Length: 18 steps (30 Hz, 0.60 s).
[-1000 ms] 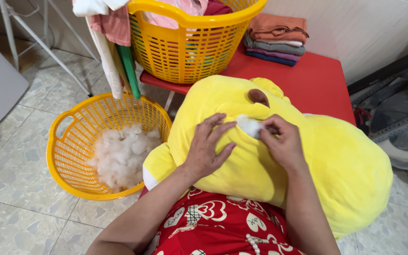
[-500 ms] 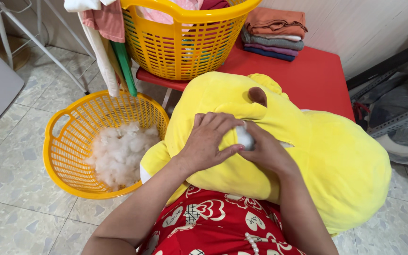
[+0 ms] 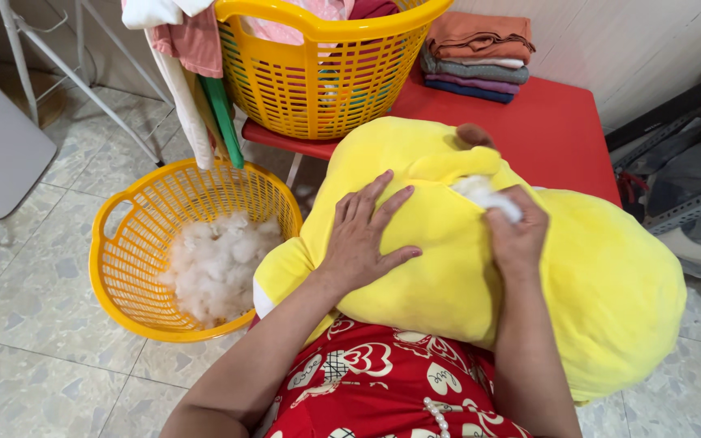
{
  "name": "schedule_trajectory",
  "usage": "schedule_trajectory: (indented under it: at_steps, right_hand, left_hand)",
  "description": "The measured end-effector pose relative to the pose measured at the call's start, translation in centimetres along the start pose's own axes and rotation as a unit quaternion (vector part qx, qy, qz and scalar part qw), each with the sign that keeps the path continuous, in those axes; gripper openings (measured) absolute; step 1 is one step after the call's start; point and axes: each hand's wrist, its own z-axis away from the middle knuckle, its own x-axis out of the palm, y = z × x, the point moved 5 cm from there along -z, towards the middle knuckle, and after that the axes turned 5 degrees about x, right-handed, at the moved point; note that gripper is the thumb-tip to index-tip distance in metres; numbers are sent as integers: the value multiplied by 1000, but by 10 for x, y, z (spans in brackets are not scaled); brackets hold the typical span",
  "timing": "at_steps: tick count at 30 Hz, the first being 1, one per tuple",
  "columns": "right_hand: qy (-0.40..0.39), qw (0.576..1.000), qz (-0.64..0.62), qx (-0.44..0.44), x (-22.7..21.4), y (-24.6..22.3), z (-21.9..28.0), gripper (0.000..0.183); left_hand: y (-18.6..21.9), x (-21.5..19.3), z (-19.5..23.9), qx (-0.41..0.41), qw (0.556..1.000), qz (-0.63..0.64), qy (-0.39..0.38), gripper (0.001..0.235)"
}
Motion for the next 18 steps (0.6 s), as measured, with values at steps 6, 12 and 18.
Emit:
schedule_trajectory:
  at_steps: [6,12,18]
  right_hand:
    - [96,992,-83,10,-53,19,-10,7]
    - [142,979,-149,6,-78,42,-21,12]
    - [77,994,79,2,-34,63,-19,19]
  left_hand:
    - [-15,13,3,-55,996,-51,-44,105]
    - [-20,20,2,-88,991,-40,-97,109]
    - [-24,2,-9,-150,979,-24,-133,117]
